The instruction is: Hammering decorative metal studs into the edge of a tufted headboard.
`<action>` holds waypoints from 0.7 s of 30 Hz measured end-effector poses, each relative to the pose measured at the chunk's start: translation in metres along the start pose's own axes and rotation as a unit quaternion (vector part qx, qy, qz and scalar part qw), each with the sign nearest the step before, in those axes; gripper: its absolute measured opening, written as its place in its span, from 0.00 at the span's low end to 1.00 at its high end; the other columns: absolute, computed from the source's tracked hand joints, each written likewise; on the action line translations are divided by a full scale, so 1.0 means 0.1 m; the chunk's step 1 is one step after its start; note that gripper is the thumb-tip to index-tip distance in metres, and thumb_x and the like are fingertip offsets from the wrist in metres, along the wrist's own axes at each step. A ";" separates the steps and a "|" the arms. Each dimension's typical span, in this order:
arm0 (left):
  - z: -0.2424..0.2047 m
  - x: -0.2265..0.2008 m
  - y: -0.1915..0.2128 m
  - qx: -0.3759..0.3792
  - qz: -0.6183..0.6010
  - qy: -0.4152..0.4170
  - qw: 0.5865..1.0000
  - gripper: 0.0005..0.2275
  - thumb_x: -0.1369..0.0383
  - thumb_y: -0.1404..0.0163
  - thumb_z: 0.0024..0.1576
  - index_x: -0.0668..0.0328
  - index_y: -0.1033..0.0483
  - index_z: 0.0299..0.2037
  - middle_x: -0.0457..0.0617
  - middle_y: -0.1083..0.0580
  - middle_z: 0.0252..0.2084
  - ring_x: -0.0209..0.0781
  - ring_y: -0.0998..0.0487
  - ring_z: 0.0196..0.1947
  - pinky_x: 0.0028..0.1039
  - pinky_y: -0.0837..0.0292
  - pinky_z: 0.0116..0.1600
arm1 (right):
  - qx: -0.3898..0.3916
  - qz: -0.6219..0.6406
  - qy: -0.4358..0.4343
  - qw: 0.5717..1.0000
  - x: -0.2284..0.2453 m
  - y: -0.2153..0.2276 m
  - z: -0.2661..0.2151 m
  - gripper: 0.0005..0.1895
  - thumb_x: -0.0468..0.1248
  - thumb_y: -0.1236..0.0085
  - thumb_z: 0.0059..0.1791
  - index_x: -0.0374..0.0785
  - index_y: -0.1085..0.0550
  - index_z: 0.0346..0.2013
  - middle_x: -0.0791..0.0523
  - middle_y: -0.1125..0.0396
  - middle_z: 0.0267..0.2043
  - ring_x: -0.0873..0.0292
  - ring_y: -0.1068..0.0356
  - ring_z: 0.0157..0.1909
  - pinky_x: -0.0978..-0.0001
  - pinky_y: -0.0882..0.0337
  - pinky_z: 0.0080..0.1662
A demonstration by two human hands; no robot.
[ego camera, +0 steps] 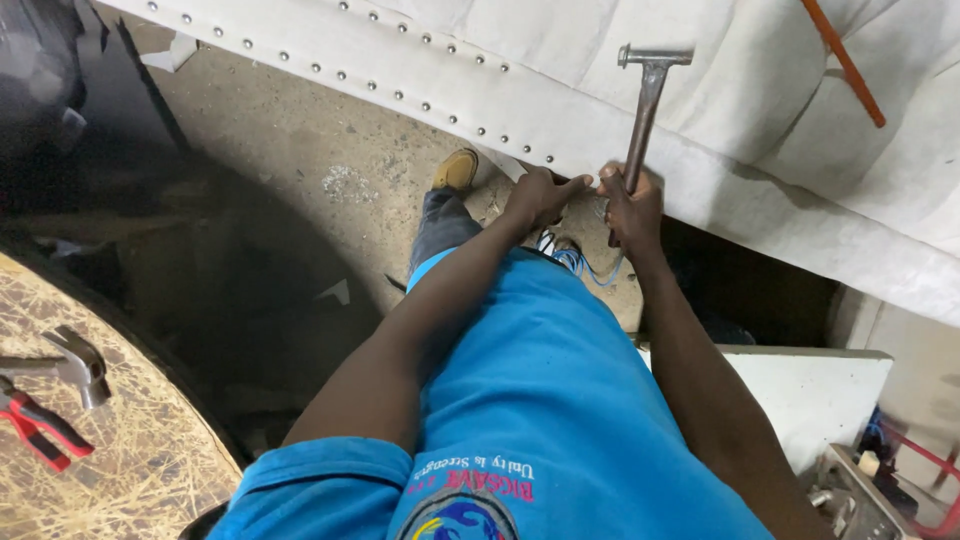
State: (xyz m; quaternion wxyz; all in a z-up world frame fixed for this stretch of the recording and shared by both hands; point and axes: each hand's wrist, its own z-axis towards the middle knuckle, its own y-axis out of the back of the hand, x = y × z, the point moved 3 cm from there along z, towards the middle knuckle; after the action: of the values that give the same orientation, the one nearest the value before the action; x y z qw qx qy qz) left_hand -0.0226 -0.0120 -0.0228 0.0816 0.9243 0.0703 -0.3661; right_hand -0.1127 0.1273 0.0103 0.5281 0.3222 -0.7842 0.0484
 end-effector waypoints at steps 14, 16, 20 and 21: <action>0.22 0.21 -0.09 -0.011 -0.019 0.004 1.000 0.30 0.41 0.49 0.58 0.65 0.18 0.51 0.63 0.20 0.34 0.49 0.14 0.33 0.33 0.15 0.35 | -0.014 -0.107 -0.026 0.994 0.03 -0.02 0.04 0.16 0.53 0.39 0.56 0.45 0.21 0.35 0.59 0.30 0.24 0.67 0.37 0.22 0.72 0.39 0.28; 0.22 0.20 -0.08 -0.010 -0.023 0.012 1.000 0.31 0.42 0.49 0.58 0.66 0.19 0.53 0.64 0.19 0.36 0.47 0.14 0.34 0.31 0.16 0.38 | -0.015 -0.101 -0.018 0.995 0.00 -0.03 0.05 0.16 0.52 0.40 0.56 0.44 0.21 0.35 0.59 0.31 0.24 0.66 0.37 0.24 0.72 0.38 0.30; 0.24 0.21 -0.10 -0.007 -0.034 0.016 0.999 0.31 0.41 0.49 0.58 0.65 0.19 0.54 0.64 0.19 0.38 0.47 0.14 0.36 0.32 0.17 0.39 | -0.029 -0.124 0.004 0.992 -0.16 -0.04 0.14 0.18 0.54 0.39 0.57 0.45 0.21 0.34 0.59 0.30 0.23 0.66 0.37 0.24 0.69 0.38 0.31; 0.23 0.19 -0.11 -0.007 -0.030 0.019 0.999 0.30 0.42 0.50 0.59 0.65 0.20 0.54 0.62 0.18 0.39 0.46 0.14 0.36 0.33 0.17 0.40 | -0.035 -0.129 0.007 0.991 -0.17 -0.06 0.14 0.18 0.55 0.39 0.56 0.45 0.20 0.34 0.59 0.30 0.23 0.66 0.36 0.24 0.69 0.37 0.31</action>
State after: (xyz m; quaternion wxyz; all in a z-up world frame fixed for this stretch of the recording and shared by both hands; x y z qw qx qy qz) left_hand -0.0258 -0.0049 -0.0536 0.0754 0.9282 0.1017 -0.3499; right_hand -0.1165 0.1247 -0.0115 0.5465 0.4017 -0.7335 -0.0450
